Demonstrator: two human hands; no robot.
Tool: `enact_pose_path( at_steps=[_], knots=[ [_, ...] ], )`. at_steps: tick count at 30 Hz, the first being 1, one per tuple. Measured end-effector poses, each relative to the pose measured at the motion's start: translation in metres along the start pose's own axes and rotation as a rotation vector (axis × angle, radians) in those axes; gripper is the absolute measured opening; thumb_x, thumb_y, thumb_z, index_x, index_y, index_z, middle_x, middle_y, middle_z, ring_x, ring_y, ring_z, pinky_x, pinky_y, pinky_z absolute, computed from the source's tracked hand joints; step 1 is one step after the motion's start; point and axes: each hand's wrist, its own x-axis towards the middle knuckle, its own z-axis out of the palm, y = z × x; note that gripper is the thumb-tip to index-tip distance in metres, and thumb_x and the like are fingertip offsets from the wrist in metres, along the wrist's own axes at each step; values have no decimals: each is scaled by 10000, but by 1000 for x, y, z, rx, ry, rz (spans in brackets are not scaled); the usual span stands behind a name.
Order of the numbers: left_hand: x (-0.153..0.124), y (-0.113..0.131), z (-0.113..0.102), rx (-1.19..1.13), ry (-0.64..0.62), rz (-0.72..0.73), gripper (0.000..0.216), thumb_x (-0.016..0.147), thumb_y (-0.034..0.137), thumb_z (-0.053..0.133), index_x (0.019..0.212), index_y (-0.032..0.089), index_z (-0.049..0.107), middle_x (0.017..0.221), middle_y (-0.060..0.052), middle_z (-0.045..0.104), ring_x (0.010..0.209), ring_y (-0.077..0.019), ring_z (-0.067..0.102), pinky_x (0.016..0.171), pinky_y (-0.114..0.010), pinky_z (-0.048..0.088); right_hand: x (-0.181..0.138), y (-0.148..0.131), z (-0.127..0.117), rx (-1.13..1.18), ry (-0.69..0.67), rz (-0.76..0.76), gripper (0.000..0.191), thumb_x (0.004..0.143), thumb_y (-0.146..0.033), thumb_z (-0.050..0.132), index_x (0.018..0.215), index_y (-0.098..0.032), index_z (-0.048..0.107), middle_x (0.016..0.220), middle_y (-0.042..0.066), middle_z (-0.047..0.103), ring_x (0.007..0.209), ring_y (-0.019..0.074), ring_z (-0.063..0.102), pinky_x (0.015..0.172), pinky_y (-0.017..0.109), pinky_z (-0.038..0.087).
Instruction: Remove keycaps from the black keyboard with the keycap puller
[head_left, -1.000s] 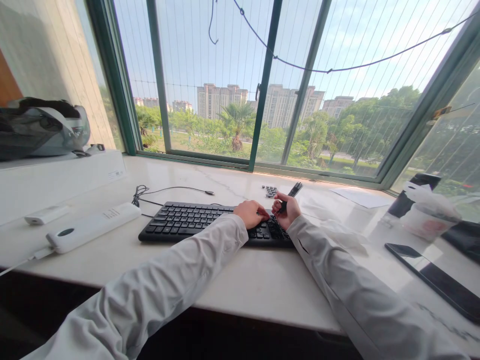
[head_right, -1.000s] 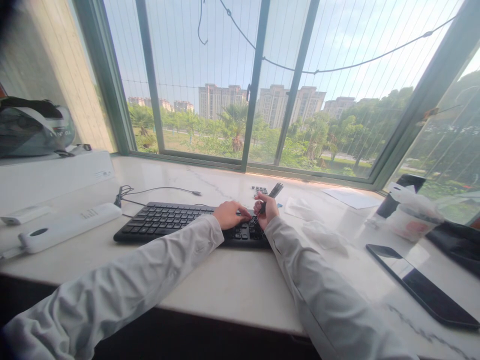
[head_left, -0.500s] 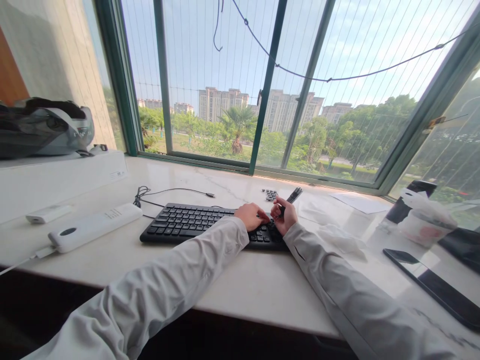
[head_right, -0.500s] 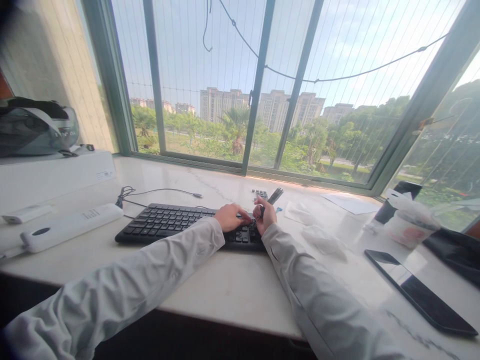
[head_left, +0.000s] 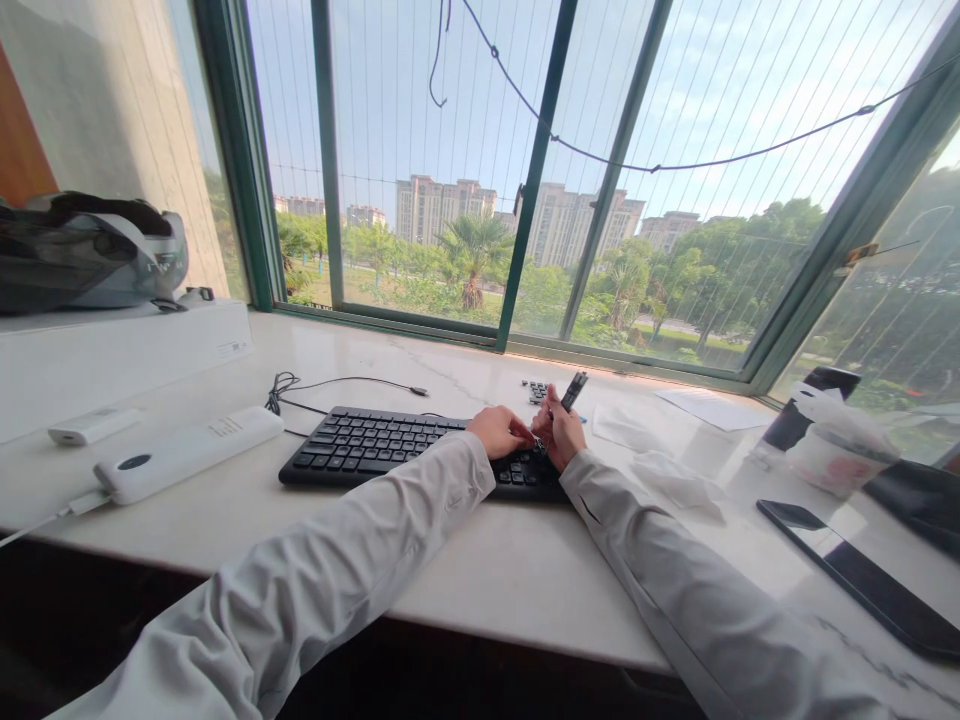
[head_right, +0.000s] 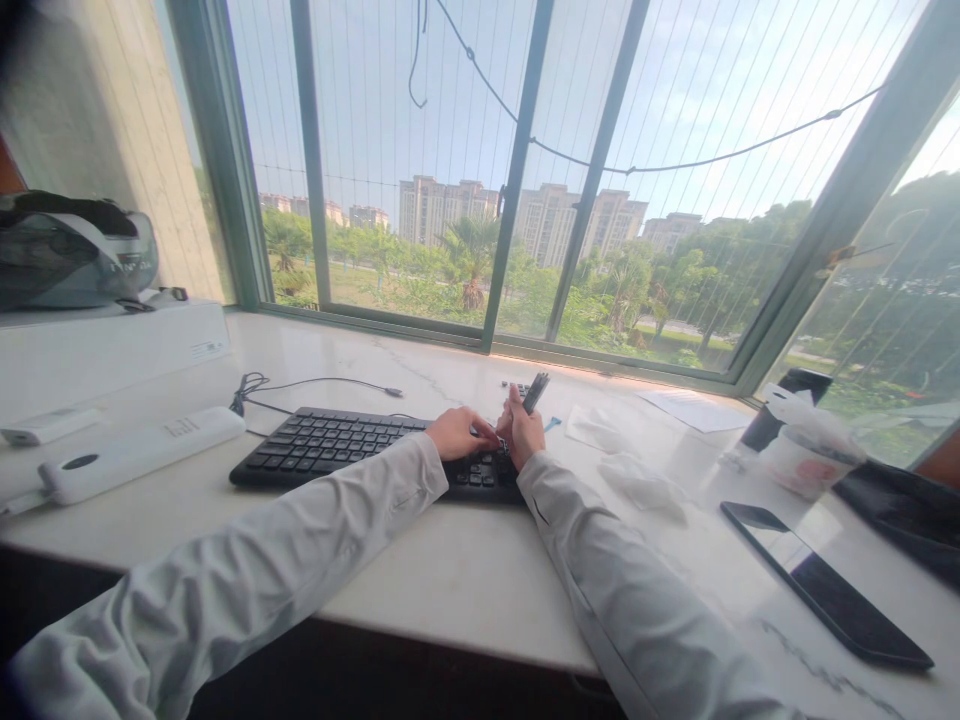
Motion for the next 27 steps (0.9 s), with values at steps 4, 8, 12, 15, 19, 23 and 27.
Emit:
enact_pose_path(
  at_steps=[4, 8, 12, 15, 19, 23, 27],
  knots=[
    [-1, 1, -1, 2, -11, 11, 290, 689, 369, 675, 921, 218, 759, 860, -31, 728, 831, -187, 645, 781, -260, 473, 3, 6, -1, -127, 19, -59, 532, 707, -619, 633, 531, -223, 325, 397, -89, 242, 340, 57, 235, 320, 237, 205],
    [-1, 0, -2, 9, -17, 38, 282, 700, 363, 662, 915, 209, 760, 849, -29, 725, 817, -180, 641, 772, -251, 470, 6, 11, -3, -251, 4, -96, 496, 687, -643, 627, 588, -230, 370, 402, -80, 307, 338, 75, 283, 324, 249, 234],
    [1, 0, -2, 20, -27, 20, 283, 698, 374, 665, 911, 215, 759, 856, -29, 724, 814, -179, 641, 763, -246, 470, 9, 8, -4, -234, -6, -41, 506, 678, -663, 619, 605, -234, 361, 400, -93, 279, 329, 72, 265, 323, 250, 234],
    [2, 0, -2, 46, -29, 12, 286, 696, 381, 664, 923, 234, 757, 873, -25, 724, 832, -180, 639, 763, -242, 469, 10, 3, -3, -169, -2, 35, 511, 664, -654, 640, 604, -234, 356, 404, -102, 250, 334, 67, 243, 322, 244, 223],
    [2, -1, -2, 64, -26, 25, 271, 702, 385, 652, 915, 257, 759, 884, -14, 723, 852, -181, 635, 775, -244, 465, 10, 0, -4, -76, 5, 97, 500, 657, -609, 683, 587, -223, 372, 408, -106, 231, 351, 56, 216, 332, 228, 213],
    [3, -2, -1, 61, -32, 40, 248, 709, 359, 645, 904, 258, 759, 865, -6, 722, 834, -170, 637, 782, -240, 462, 7, -2, -4, -72, -27, 70, 497, 681, -578, 681, 557, -222, 358, 407, -99, 231, 359, 58, 208, 338, 230, 205],
    [2, -1, -3, 47, -42, 39, 246, 701, 338, 657, 906, 246, 759, 852, -8, 722, 814, -161, 640, 761, -229, 465, 5, -3, -5, -122, -146, 50, 516, 696, -615, 644, 534, -218, 356, 418, -87, 256, 369, 63, 236, 353, 229, 223]
  ],
)
